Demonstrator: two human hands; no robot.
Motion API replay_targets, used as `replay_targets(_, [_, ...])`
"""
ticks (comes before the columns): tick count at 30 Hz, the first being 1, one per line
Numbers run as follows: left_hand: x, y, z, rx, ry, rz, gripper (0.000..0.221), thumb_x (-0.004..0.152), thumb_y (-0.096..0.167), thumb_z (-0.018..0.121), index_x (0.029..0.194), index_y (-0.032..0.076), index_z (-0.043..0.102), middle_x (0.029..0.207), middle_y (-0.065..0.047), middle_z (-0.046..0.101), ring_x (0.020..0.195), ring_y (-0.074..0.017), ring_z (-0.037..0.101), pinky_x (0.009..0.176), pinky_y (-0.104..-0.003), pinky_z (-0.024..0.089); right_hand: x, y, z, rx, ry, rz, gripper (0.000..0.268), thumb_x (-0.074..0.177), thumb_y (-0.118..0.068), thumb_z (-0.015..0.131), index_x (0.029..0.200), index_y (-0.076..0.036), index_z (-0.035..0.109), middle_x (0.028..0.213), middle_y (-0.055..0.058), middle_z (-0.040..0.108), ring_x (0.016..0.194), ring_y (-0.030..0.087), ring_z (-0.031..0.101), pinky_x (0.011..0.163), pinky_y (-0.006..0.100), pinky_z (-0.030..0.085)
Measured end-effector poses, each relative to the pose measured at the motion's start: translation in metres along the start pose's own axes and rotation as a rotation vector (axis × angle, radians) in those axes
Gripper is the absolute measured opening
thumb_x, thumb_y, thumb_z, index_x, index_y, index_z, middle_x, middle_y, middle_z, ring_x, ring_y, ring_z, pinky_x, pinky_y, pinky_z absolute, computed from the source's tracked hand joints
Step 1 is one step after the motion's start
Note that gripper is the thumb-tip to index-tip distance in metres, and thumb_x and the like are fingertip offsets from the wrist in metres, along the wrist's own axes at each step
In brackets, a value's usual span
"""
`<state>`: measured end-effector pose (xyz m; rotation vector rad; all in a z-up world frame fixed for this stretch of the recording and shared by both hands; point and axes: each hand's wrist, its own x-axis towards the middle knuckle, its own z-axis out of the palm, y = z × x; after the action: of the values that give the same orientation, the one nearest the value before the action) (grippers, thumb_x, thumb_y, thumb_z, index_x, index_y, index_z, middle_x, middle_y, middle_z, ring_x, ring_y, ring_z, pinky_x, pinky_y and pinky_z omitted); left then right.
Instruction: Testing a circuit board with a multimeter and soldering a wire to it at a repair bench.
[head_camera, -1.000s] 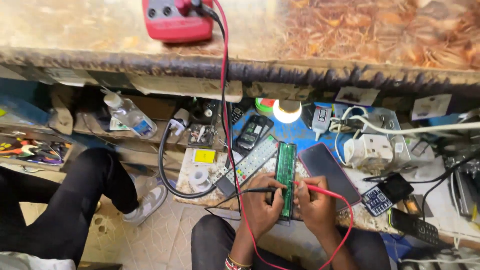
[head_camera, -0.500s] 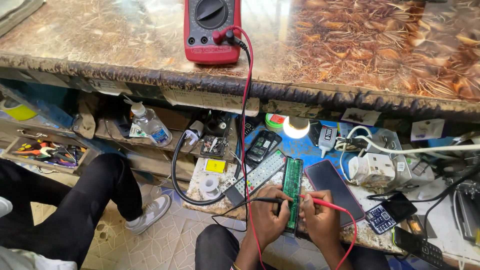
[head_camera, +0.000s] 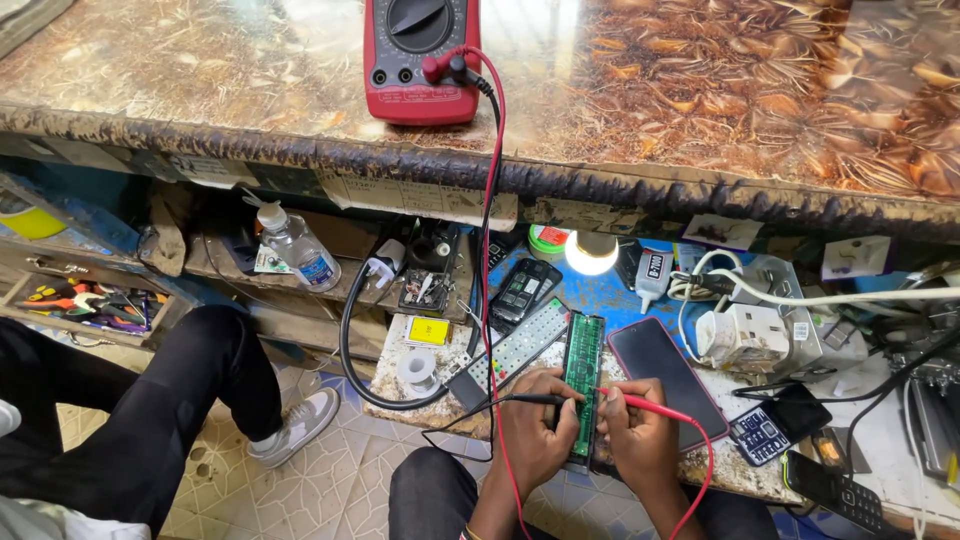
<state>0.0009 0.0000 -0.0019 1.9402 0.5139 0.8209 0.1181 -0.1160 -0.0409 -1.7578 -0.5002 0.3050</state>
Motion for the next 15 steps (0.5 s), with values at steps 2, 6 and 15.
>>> replay_targets(2, [0.001,0.000,0.000,0.006,0.003,0.009,0.013,0.087,0.020,0.058,0.091,0.015,0.070,0.107,-0.014,0.073,0.121,-0.0342,0.066,0.099,-0.054,0.050,0.001,0.000,0.000,0.006,-0.006,-0.009,0.024,0.097,-0.027,0.063,0.104,-0.004,0.063,0.075,0.011,0.074,0.054,0.017,0.071,0.049,0.030,0.059])
replay_targets(6, [0.000,-0.002,0.001,0.004,0.015,0.015,0.013,0.086,0.019,0.060,0.091,0.015,0.070,0.111,-0.016,0.073,0.120,-0.0339,0.066,0.099,-0.053,0.050,0.000,0.001,0.000,-0.003,-0.007,-0.019,0.025,0.097,-0.028,0.063,0.105,-0.004,0.063,0.075,0.011,0.074,0.054,0.018,0.072,0.051,0.030,0.060])
replay_targets(15, [0.006,-0.003,0.001,0.030,0.047,0.089,0.011,0.085,0.016,0.059,0.085,0.014,0.069,0.095,-0.011,0.072,0.109,-0.0322,0.071,0.091,-0.045,0.053,0.001,0.016,0.002,0.038,0.022,-0.027,0.022,0.098,-0.032,0.062,0.100,-0.011,0.057,0.066,0.007,0.068,0.047,0.012,0.063,0.037,0.028,0.050])
